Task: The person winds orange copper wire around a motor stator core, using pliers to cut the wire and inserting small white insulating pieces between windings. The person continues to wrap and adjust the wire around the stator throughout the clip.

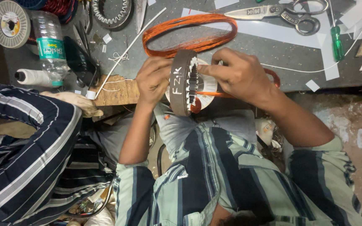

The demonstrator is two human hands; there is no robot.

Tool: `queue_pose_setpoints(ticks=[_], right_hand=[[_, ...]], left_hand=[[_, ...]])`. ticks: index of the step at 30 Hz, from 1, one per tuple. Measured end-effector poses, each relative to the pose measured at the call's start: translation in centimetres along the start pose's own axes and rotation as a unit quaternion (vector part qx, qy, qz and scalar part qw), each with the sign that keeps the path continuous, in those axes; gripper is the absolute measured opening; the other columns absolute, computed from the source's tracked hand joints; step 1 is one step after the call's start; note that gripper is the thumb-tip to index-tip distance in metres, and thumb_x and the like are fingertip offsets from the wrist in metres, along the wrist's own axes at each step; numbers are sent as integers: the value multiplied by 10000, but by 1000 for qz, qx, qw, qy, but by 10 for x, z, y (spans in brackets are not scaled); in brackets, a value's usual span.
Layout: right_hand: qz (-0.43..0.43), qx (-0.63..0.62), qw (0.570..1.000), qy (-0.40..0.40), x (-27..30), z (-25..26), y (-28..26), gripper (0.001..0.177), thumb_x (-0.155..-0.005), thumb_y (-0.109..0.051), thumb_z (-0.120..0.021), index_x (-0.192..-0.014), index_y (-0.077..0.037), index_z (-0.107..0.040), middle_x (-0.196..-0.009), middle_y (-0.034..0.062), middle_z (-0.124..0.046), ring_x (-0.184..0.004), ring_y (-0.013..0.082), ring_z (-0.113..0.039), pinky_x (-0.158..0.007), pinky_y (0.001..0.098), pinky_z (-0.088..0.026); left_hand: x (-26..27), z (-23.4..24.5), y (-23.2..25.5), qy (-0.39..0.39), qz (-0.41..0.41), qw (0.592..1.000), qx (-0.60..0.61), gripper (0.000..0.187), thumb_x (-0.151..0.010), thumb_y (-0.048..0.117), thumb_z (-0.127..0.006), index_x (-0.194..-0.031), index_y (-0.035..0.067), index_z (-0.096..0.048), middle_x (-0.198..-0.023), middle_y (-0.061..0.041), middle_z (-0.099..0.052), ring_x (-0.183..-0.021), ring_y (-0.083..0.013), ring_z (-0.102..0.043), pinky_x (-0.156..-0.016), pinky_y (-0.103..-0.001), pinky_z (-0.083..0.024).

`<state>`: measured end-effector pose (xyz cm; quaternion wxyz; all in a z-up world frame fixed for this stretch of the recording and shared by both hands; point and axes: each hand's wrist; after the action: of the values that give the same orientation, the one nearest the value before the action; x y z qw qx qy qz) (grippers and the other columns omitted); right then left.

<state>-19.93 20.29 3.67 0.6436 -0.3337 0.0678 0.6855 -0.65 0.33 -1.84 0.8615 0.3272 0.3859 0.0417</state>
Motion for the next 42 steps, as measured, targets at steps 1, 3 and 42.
queue_pose_setpoints(ticks=[1, 3, 42], right_hand=[[-9, -9, 1000, -4, 0, 0, -1, 309, -890, -24, -768, -1146, -197, -782, -984, 60, -672, -837, 246, -707, -686, 365, -571], [-23, -27, 999, -11, 2, 5, -1, 328, -902, -31, -757, -1179, -205, -758, -1005, 68, -682, -849, 265, -715, -703, 376, -576], [-121, -22, 981, -151, 6, 28, 22, 120, -913, -33, -730, -1011, 36, -717, -934, 149, -702, -827, 233, -680, -776, 331, -515]], left_hand=[[0, -3, 2, 12, 16, 1000, 20, 245, -786, 0, -711, -1024, 23, -762, -1050, -115, -739, -986, -312, -706, -900, -396, -565], [-2, -5, 9, 9, 36, 999, 19, 223, -837, 23, -729, -1057, 26, -768, -1071, -108, -745, -1001, -301, -716, -926, -396, -559], [-16, 41, -5, -179, -137, 973, 55, 116, -832, 179, -631, -873, 144, -735, -888, 54, -686, -1028, -189, -567, -1011, -398, -399]])
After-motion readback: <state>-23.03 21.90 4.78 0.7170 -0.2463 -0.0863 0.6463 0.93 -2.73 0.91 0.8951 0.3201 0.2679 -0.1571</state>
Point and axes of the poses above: each hand's wrist, its own x-axis away from the middle knuckle, its own z-axis out of the back of the hand, y = z × x
